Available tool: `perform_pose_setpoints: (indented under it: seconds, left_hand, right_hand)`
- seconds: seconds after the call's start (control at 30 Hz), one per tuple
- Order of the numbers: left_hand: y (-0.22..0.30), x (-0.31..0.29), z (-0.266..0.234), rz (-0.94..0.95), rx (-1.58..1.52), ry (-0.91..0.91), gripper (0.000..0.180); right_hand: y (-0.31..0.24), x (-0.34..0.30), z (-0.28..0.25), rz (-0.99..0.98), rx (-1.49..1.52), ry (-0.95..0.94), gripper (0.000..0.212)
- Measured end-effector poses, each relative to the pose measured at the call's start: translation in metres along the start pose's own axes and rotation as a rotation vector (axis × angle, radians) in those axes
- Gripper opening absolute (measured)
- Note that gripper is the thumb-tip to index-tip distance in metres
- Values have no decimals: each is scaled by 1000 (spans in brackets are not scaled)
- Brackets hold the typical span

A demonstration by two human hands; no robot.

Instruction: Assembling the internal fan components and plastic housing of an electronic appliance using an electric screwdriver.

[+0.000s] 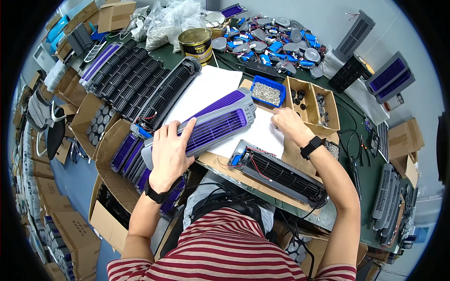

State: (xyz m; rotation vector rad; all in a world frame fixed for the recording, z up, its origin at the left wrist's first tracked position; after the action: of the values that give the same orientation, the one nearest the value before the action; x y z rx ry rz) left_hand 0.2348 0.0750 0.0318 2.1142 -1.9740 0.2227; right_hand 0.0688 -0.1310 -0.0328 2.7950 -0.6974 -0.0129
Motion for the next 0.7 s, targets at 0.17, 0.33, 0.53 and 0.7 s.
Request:
perform_pose_setpoints:
  seconds: [0.17, 0.33, 0.53, 0.7]
  left_hand:
    - [10, 6, -4, 93, 72, 4, 97]
    - [14, 11, 4, 116, 40, -13, 97]
    - [11, 12, 9, 103, 35, -34, 96]
    - [6, 10, 13, 72, 26, -72, 102]
  right_hand:
    - [2, 1, -58, 68, 509, 153, 12]
    - [-1, 19, -33, 214, 1227, 4, 13]
    - [3, 15, -5, 292, 1409, -61, 7]
    - [0, 17, -22, 206, 1180, 74, 5]
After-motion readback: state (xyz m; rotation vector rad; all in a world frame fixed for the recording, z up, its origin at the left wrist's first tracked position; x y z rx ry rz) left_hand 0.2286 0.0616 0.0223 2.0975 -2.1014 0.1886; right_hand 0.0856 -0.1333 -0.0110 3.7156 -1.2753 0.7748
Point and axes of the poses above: each hand's wrist, its own x-axis towards the middle knuckle, its own z-axis out of the palm, y = z × x, the point moved 10 cm from there along x, towards the middle knuckle, and after that the axes turned 10 degrees about z, right-handed, at the moved point
